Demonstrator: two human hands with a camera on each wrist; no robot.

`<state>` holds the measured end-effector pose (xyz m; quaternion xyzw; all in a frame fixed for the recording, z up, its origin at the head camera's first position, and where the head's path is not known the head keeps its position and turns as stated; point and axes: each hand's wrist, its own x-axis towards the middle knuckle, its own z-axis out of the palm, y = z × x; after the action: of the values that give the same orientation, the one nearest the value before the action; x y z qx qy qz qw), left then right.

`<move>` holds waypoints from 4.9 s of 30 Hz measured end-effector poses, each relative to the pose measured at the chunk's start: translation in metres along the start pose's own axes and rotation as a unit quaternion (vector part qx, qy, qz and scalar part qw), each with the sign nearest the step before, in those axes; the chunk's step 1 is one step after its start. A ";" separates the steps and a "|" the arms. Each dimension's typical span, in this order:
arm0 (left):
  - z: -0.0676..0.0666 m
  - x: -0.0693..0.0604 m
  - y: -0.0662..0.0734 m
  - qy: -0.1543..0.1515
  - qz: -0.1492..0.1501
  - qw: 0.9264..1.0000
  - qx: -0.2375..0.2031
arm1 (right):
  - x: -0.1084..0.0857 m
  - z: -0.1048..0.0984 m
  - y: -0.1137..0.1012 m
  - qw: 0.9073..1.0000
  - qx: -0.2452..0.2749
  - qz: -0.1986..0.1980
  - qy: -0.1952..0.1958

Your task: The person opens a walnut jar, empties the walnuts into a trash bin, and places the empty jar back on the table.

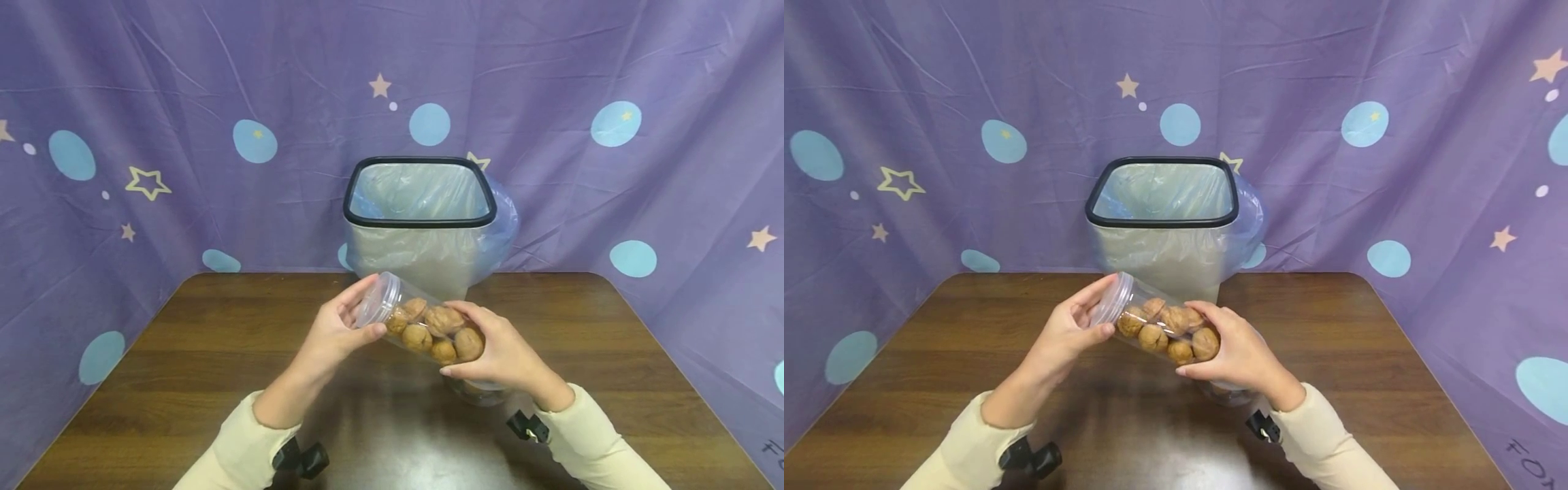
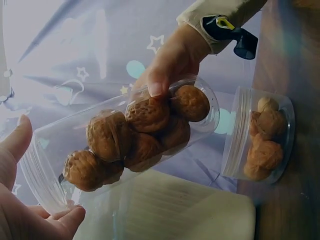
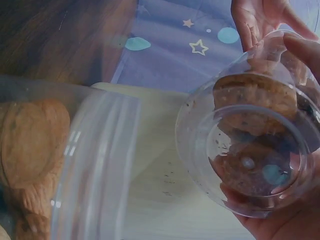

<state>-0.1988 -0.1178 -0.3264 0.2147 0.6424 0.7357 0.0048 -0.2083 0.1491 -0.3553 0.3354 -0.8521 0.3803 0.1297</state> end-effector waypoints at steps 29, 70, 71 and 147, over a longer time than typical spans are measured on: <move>-0.041 0.023 -0.018 -0.323 0.252 0.912 0.007 | -0.004 -0.005 0.006 0.992 0.055 -0.038 -0.110; -0.012 0.002 -0.008 -0.134 0.171 0.976 -0.013 | -0.004 -0.002 0.007 0.997 0.041 -0.039 -0.047; -0.010 0.001 -0.006 -0.120 0.162 0.979 -0.013 | -0.004 -0.002 0.007 0.998 0.040 -0.037 -0.044; -0.017 0.004 -0.009 -0.190 0.189 0.962 0.045 | -0.010 -0.003 0.014 0.993 0.060 -0.061 -0.077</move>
<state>-0.2098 -0.1307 -0.3350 0.4679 0.6102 0.6389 -0.0219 -0.2104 0.1632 -0.3664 0.4226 -0.8132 0.3946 0.0662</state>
